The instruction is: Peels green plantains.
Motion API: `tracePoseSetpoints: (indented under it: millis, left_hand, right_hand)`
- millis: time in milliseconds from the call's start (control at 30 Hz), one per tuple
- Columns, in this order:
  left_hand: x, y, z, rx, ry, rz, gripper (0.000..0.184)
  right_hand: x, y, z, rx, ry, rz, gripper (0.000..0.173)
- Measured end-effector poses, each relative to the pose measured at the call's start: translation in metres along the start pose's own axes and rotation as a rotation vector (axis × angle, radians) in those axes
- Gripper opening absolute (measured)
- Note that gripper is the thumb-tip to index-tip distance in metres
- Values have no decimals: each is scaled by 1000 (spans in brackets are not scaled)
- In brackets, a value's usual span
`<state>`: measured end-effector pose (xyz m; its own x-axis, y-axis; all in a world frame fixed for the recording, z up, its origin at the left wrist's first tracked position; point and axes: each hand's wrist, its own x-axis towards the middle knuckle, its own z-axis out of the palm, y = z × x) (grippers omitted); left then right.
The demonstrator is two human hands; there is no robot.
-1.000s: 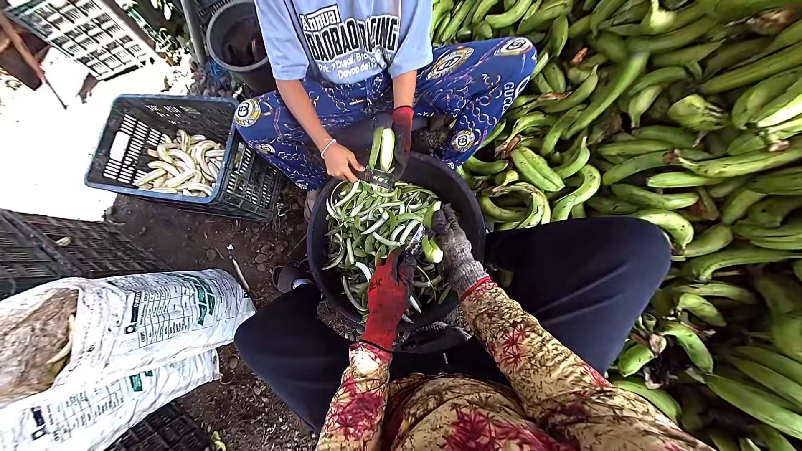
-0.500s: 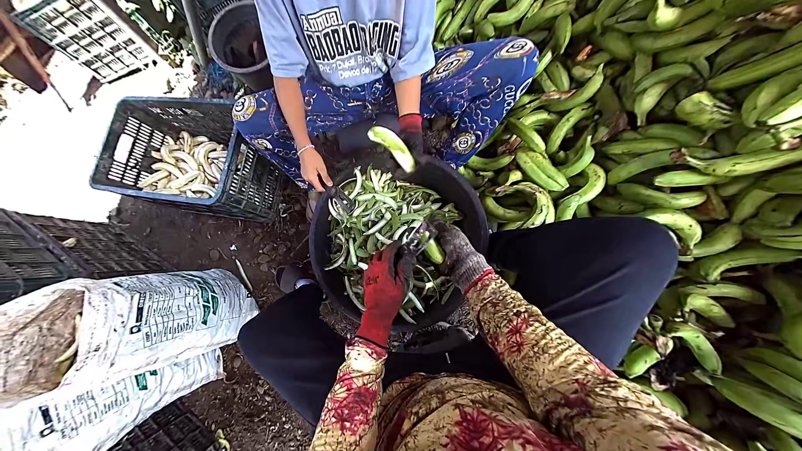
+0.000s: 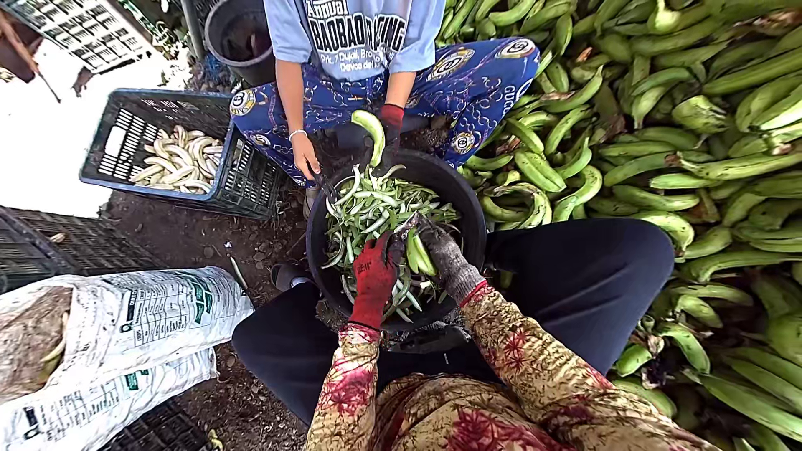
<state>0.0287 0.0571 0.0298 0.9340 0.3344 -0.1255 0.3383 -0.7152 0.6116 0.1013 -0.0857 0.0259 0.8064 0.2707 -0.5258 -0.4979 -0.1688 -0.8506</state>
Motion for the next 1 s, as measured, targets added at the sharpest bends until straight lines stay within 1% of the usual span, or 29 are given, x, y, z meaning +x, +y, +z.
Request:
tracePoseSetpoints:
  millis: [67,100,133,167,200,267,333,433,500,567,667,767,833,900,1000]
  left_hand:
    - [15,-9,-6,8,-73,-32,43]
    - [21,-14,-9,21,-95,-52,43]
    - [24,-17,-12,30,-102,-72,43]
    - [25,-17,-14,32,-90,-87,44]
    - [25,-17,-16,27,-66,-93,44]
    - [20,-14,-17,-2,-32,-76,44]
    - [9,-11,-11,-55,5,-8,46]
    - [-11,-5,1,-82,21,132,49]
    - [-23,-4,10,-59,2,223,49]
    - [-33,-3,16,-14,-20,303,50]
    - [-42,-1,18,79,-10,388,52]
    - [-43,2,15,104,20,377,52]
    - [-42,3,15,126,50,377,51]
    - [-42,5,15,151,70,374,51]
    - [-38,12,14,170,84,326,45]
  right_hand:
    - [-9,-6,-12,-168,-195,-69,52]
    - [-12,-10,-15,-202,-297,-70,50]
    - [-14,-13,-17,-188,-378,-54,48]
    - [-13,-13,-18,-140,-418,-23,48]
    - [-9,-9,-20,-59,-406,16,48]
    - [1,-3,-22,105,-307,111,51]
    - [8,-3,-23,183,-213,151,54]
    - [11,-5,-25,345,-105,176,43]
    - [12,-6,-26,492,-32,247,42]
    - [15,-4,-29,626,-61,313,43]
    - [12,-3,-33,690,-179,354,49]
    - [7,-1,-30,682,-286,330,45]
    - [6,2,-29,672,-287,312,43]
    - [2,5,-29,630,-248,290,41]
    - [-4,13,-26,529,-254,179,36]
